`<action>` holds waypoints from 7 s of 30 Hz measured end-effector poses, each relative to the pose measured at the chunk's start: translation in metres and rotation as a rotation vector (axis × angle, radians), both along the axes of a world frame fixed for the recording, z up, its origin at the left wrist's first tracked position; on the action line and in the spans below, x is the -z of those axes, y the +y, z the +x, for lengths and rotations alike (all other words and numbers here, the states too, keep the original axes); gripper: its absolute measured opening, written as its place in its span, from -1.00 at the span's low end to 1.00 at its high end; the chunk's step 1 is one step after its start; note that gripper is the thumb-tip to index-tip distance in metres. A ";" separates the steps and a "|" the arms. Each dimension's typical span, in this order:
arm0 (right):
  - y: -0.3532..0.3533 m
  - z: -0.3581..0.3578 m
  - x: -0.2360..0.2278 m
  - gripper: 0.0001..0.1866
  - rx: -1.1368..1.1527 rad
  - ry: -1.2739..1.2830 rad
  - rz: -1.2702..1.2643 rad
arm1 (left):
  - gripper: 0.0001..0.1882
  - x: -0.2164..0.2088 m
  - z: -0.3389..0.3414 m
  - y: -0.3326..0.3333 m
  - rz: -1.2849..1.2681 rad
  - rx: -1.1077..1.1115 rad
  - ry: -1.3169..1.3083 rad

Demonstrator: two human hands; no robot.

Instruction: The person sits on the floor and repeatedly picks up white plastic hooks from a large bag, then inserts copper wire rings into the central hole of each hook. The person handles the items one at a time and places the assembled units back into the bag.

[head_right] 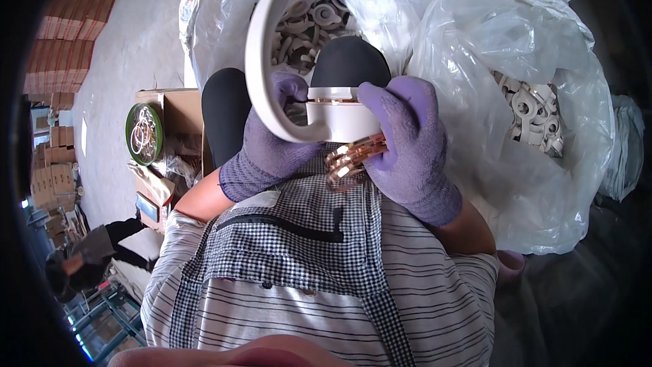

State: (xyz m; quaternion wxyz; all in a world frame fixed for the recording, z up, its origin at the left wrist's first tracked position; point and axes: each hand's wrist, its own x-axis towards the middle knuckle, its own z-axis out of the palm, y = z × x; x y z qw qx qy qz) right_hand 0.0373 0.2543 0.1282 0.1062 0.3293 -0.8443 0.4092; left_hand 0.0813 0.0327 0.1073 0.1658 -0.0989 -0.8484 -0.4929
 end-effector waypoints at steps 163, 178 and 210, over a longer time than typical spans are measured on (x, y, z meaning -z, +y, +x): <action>0.027 -0.063 0.062 -0.68 -0.231 -1.009 -1.191 | -0.72 0.016 -0.065 -0.022 1.114 0.129 -0.691; -0.009 -0.058 0.032 -0.89 -0.072 -0.911 -0.358 | -0.79 0.027 -0.082 0.012 1.014 0.435 -0.368; 0.037 -0.072 0.106 -0.70 -0.177 -0.033 0.429 | -0.88 0.061 -0.097 -0.007 0.073 -0.028 -0.194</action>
